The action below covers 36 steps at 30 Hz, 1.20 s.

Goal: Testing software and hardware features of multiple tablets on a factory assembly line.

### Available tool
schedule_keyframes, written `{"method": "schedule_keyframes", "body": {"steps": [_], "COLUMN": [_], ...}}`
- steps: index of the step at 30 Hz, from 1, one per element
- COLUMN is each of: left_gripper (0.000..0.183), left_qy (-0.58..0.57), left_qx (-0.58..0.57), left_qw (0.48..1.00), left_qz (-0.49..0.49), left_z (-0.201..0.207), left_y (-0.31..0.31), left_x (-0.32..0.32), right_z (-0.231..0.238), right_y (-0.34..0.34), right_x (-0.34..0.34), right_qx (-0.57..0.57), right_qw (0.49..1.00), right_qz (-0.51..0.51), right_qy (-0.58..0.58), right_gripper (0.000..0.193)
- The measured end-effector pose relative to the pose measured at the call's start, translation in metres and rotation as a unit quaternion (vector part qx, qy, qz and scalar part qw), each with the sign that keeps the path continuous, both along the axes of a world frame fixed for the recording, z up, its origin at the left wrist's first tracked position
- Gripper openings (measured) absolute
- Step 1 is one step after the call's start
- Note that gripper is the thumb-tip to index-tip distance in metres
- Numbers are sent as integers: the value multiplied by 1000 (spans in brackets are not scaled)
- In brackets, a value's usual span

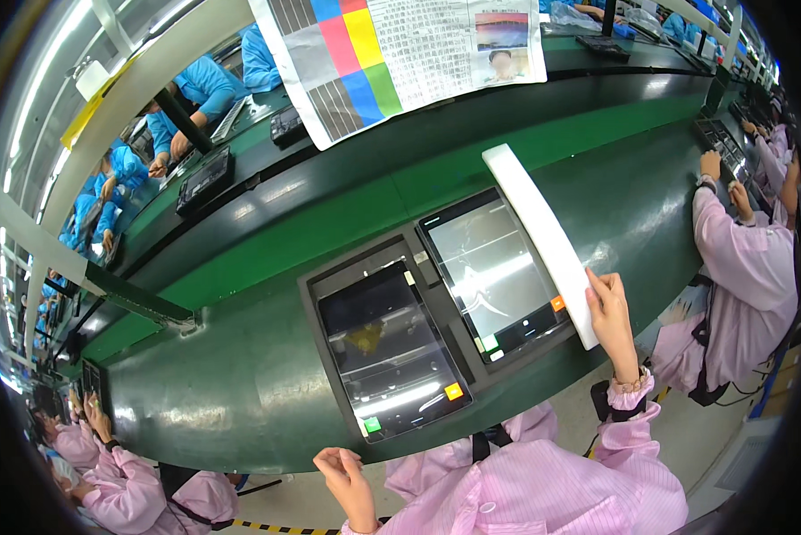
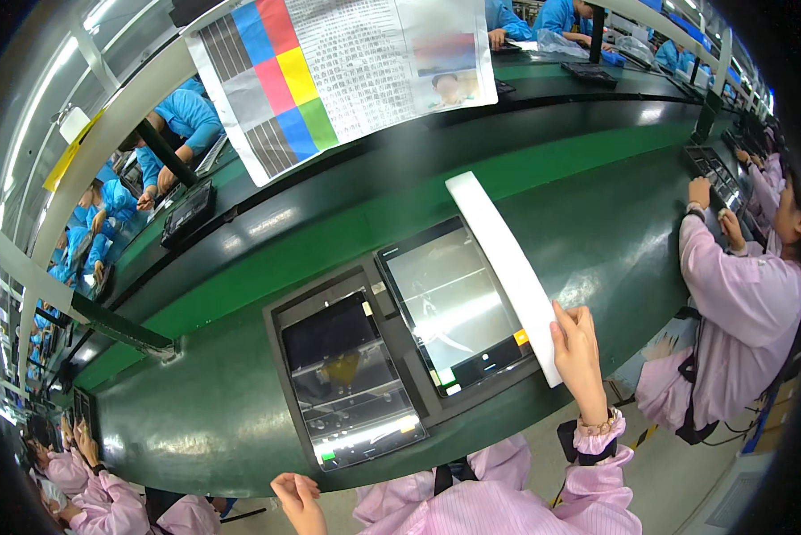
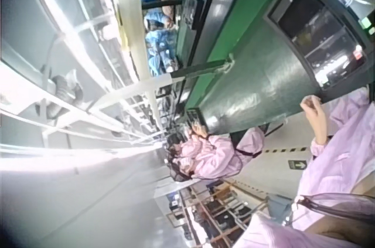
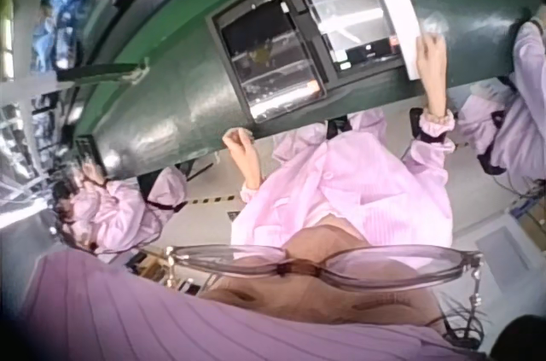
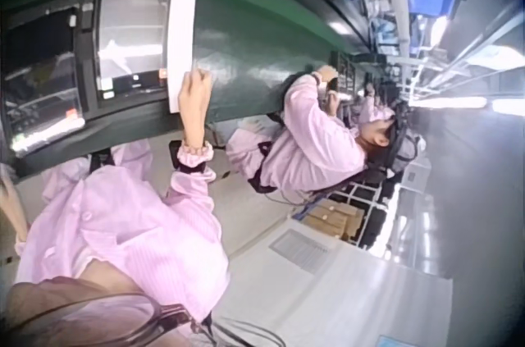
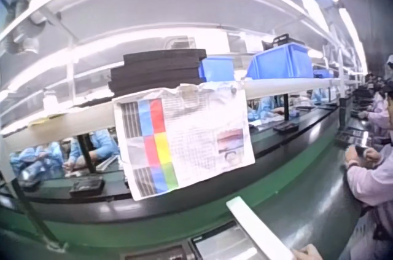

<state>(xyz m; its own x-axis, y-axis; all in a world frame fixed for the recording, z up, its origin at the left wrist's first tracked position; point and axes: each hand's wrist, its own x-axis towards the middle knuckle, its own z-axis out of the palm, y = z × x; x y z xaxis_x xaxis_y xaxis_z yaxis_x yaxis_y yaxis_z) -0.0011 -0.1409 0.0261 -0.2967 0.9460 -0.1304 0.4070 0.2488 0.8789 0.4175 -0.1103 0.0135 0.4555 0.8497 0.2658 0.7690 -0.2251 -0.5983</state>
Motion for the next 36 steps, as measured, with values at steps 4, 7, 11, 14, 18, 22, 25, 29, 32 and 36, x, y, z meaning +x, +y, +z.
{"method": "schedule_keyframes", "body": {"steps": [4,7,11,14,18,22,25,29,32,36], "left_gripper": [21,28,32,33,32,36,41,47,45,41], "left_qy": [-125,-231,-333,-352,-338,-416,-486,-461,-462,-479], "left_qx": [-33,-74,-68,-80,-77,-123,-197,-132,-104,-72], "left_qw": [992,970,940,932,938,901,852,877,862,875], "left_qz": [-10,-7,-9,-21,-7,-10,-6,41,178,15], "left_z": [-7,14,23,16,25,32,10,29,30,25], "left_y": [-7,5,13,11,7,31,51,58,66,58], "left_x": [0,15,13,8,6,21,8,41,50,36], "right_z": [20,24,16,10,7,-3,1,19,17,1], "right_y": [11,7,7,6,4,3,6,3,6,6], "right_x": [-30,-60,-87,-93,-96,-94,-94,-82,-87,-87], "right_qx": [53,94,83,76,79,61,74,107,71,33], "right_qw": [986,988,969,956,945,944,956,963,951,939], "right_qz": [-13,82,199,249,294,302,275,243,292,326], "right_qy": [-158,-95,-122,-135,-116,-120,-75,-45,-65,-103], "right_gripper": [37,34,31,30,37,40,43,47,47,45]}}
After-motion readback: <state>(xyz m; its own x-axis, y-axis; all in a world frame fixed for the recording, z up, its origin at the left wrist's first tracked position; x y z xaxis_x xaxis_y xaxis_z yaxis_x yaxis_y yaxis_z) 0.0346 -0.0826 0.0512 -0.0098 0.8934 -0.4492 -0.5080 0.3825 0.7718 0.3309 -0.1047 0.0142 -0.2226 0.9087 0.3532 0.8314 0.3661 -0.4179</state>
